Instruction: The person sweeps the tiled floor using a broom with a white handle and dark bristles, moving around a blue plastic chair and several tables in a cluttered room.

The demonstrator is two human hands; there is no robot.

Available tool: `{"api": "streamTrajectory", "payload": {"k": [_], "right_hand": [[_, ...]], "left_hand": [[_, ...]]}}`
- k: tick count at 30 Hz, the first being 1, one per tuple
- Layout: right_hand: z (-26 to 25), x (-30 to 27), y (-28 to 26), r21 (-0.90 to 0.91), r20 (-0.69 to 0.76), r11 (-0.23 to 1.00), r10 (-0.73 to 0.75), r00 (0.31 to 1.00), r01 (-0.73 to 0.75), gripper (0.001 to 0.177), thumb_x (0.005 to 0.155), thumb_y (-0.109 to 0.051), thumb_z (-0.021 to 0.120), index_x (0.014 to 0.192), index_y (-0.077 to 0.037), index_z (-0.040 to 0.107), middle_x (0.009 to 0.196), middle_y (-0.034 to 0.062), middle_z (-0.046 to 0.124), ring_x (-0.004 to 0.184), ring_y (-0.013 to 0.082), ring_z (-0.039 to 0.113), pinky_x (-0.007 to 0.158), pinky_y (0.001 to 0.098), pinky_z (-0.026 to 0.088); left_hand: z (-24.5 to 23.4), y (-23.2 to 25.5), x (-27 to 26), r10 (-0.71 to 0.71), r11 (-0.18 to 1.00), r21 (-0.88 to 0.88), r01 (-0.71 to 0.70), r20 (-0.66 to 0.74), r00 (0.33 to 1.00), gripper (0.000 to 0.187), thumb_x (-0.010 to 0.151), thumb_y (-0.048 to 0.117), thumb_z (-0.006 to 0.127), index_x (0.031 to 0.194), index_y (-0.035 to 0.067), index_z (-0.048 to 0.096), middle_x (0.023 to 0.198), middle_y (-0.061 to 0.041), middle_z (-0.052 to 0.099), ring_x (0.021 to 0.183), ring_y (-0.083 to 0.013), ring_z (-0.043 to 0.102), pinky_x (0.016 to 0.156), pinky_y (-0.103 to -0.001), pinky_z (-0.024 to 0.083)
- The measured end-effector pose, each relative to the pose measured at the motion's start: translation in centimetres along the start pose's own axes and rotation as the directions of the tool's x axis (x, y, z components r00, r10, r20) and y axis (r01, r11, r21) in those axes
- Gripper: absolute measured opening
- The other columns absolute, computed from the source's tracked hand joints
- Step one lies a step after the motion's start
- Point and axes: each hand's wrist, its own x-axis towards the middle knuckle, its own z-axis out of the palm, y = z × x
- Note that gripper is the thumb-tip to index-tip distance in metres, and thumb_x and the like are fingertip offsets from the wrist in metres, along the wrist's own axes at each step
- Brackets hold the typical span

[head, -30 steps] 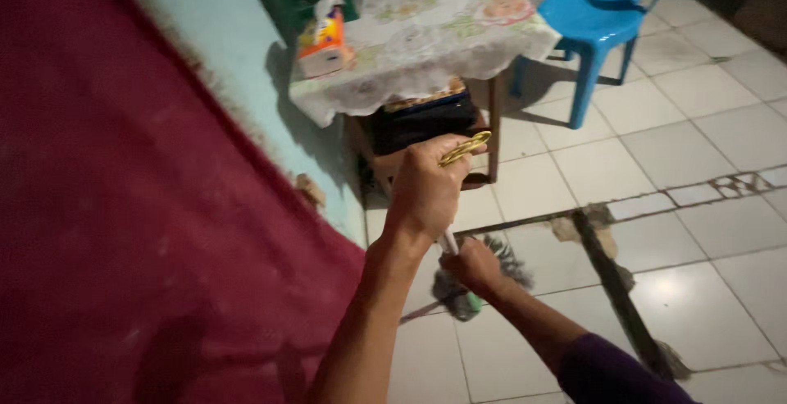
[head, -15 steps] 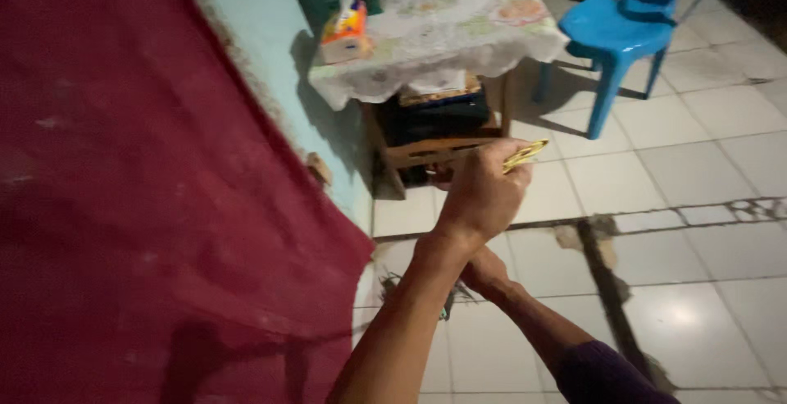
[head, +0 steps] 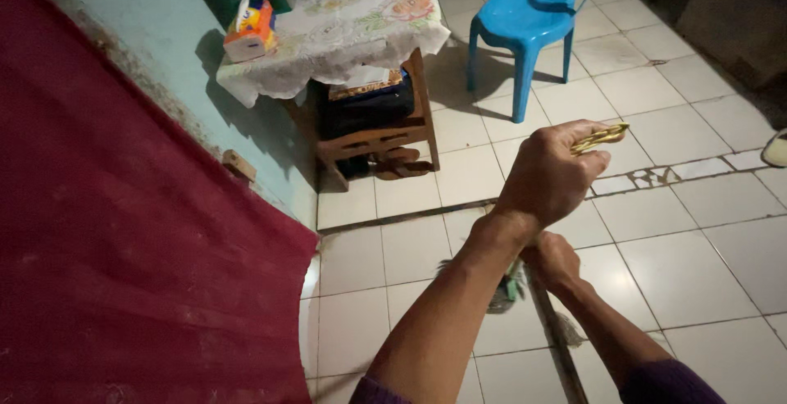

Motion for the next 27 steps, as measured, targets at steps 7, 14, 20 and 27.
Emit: {"api": "streamTrajectory", "payload": {"k": [7,14,20,27], "right_hand": [[1.1,0.6,2.3,0.010,-0.022,0.999,-0.041,0.999,0.042,0.032,0.092,-0.041,0.065,0.099,-0.012,0.075,0.077,0.0143,0.077,0.069,0.0322,0.075,0.067,0.0499,0.055],[6.6,0.5,-2.7,0.004,-0.022,0.999,-0.041,0.999,0.041,0.029,0.085,-0.031,0.069,0.110,-0.015,0.073,0.092,0.0154,0.076,0.085,0.0348,0.075,0.076,0.0488,0.057],[13.2,-3.0,-11.0,-0.068,0.043,0.970,-0.230,0.972,0.232,0.028,0.082,-0.032,0.072,0.107,-0.018,0.075,0.094,0.0131,0.075,0.090,0.0354,0.072,0.076,0.0497,0.056],[23.0,-8.9,-20.8,0.040,0.139,0.918,-0.397,0.907,0.395,0.030,0.084,-0.036,0.072,0.097,-0.009,0.074,0.088,0.0180,0.074,0.083,0.0377,0.072,0.074,0.0483,0.057]], "left_hand": [[0.0,0.5,-0.3,-0.047,0.996,-0.070,0.046,-0.006,0.999,0.039,0.089,0.011,0.059,0.123,-0.003,0.070,0.091,-0.015,0.077,0.073,-0.0120,0.070,0.071,-0.026,0.060],[-7.5,-0.8,-5.3,-0.037,0.997,0.060,0.050,-0.204,0.978,0.027,0.092,0.006,0.058,0.111,0.000,0.076,0.075,-0.006,0.071,0.053,-0.0082,0.055,0.047,-0.026,0.044],[-16.8,0.1,-13.8,-0.243,0.969,-0.129,0.213,-0.313,0.918,0.020,0.095,0.004,0.061,0.106,0.001,0.078,0.057,0.004,0.054,0.040,-0.0035,0.043,0.036,-0.025,0.034],[-23.3,4.8,-22.0,-0.096,0.961,0.184,0.205,-0.474,0.875,0.022,0.092,0.006,0.063,0.108,0.000,0.077,0.079,-0.001,0.071,0.065,-0.0070,0.061,0.057,-0.026,0.049]]}}
